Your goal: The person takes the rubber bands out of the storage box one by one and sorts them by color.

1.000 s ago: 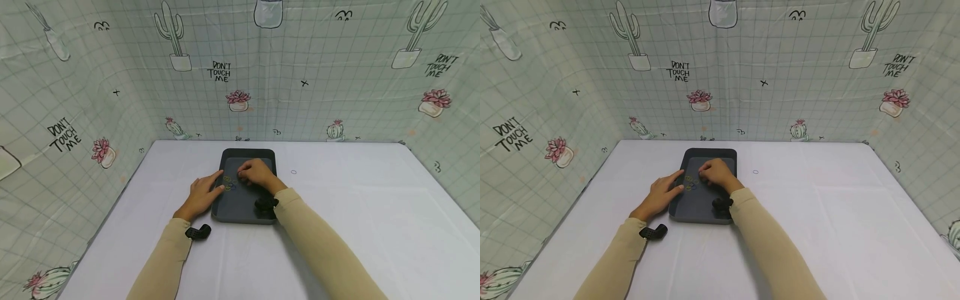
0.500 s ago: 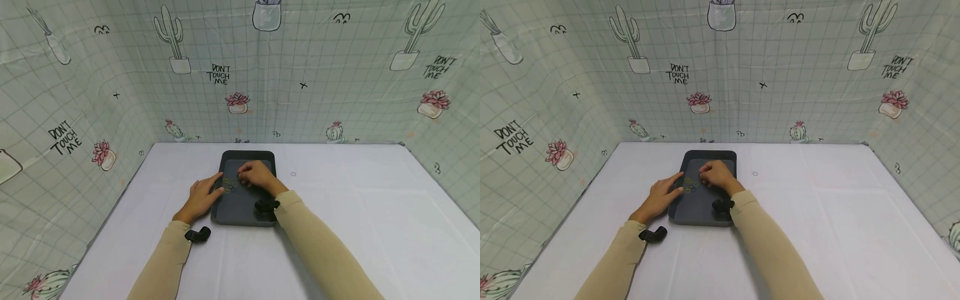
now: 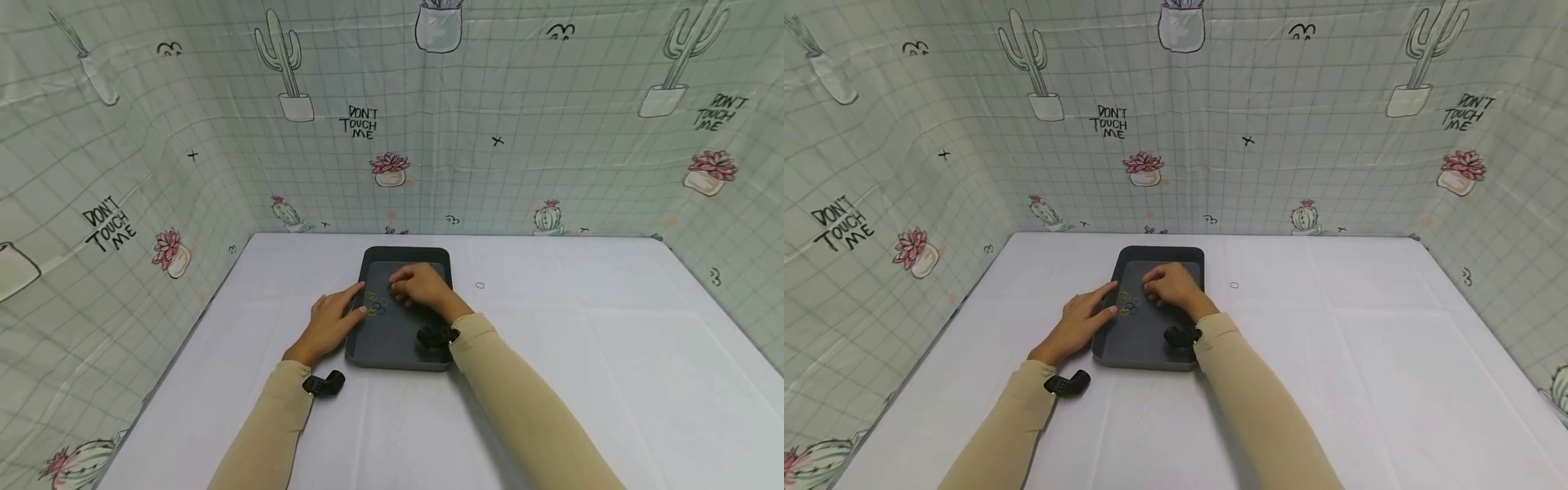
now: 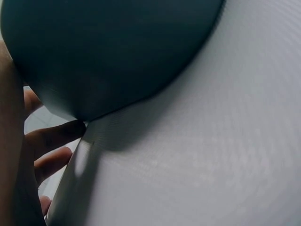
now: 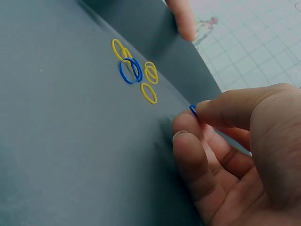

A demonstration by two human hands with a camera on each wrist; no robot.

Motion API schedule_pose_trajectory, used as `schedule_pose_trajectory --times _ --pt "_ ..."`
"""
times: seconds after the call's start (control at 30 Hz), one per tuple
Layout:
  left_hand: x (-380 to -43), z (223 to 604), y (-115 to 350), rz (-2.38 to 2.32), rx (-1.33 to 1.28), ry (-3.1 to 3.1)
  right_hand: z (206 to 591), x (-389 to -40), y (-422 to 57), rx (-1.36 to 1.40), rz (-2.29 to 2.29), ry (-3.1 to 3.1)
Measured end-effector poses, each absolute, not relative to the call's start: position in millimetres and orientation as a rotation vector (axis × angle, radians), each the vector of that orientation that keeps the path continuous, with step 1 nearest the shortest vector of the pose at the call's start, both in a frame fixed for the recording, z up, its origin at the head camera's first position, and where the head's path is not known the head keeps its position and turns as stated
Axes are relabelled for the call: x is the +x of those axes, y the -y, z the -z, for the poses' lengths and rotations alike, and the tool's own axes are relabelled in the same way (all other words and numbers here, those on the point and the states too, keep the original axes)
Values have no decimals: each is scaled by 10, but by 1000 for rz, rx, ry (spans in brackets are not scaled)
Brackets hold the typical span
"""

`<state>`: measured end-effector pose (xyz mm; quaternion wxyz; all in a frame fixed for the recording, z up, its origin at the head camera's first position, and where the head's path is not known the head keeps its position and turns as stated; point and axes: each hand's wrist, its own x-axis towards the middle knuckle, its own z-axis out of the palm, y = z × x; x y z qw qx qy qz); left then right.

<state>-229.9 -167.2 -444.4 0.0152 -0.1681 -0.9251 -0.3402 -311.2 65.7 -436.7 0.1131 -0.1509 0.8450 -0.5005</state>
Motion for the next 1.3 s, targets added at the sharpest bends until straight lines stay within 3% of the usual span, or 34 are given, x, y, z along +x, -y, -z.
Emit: schedule_pose_trajectory --times 1.3 --pt "-2316 4466 1675 1061 -520 2873 4246 -3098 -667 -351 1663 -2440"
